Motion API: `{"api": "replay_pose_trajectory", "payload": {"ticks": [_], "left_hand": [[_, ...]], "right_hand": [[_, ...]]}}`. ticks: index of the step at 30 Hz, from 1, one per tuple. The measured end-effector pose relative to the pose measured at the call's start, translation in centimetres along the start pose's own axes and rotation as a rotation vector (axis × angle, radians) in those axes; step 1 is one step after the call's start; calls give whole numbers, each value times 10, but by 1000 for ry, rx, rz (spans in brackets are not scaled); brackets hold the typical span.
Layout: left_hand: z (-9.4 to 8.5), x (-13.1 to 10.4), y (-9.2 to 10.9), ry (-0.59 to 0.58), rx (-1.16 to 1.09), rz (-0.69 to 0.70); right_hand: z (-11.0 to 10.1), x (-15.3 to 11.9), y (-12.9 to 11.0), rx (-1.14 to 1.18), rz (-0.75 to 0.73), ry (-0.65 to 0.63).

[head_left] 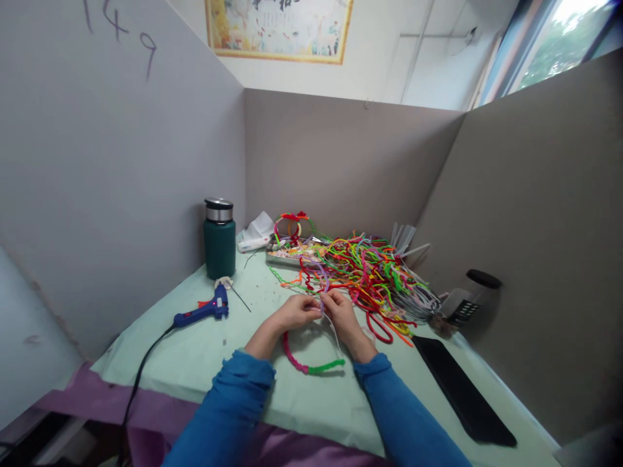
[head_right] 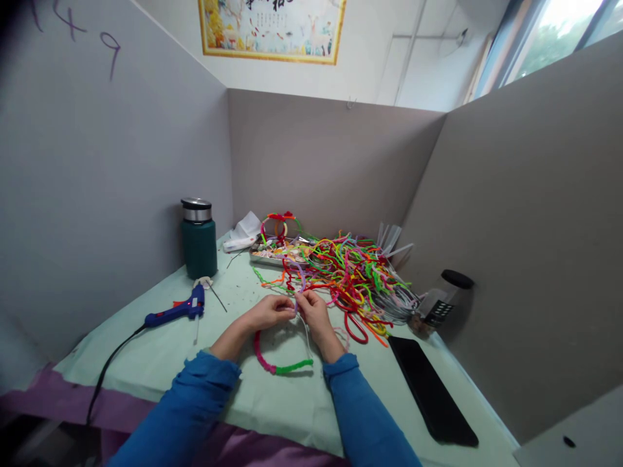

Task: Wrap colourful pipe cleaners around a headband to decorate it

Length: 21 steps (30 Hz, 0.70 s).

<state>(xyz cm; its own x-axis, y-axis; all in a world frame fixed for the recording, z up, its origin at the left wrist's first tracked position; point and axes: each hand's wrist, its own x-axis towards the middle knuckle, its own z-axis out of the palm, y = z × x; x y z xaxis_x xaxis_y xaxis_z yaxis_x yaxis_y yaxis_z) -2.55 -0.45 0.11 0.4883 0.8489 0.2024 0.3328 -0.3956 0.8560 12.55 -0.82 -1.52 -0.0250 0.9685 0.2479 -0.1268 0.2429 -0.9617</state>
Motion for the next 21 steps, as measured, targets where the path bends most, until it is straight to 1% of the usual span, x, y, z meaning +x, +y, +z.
{"api": "replay_pose_trajectory", "payload": {"ticks": [5,8,11,13,17,19,21], "left_hand": [[-1,-1,3,25,83,37],[-1,-1,5,42,84,41],[-1,-1,7,46,74,41],[-1,-1,9,56,117,58],[-1,0,8,83,187,73],[0,1,5,83,150,70],[1,2,1,67,59,59]], "right_hand": [[1,1,2,64,21,11],[1,2,3,113,45,13],[1,3,3,118,62,26],[1,3,2,119,64,29],[1,1,0,157,73,-6],[1,1,0,182,83,-29],[0,1,1,189,79,-32]]}}
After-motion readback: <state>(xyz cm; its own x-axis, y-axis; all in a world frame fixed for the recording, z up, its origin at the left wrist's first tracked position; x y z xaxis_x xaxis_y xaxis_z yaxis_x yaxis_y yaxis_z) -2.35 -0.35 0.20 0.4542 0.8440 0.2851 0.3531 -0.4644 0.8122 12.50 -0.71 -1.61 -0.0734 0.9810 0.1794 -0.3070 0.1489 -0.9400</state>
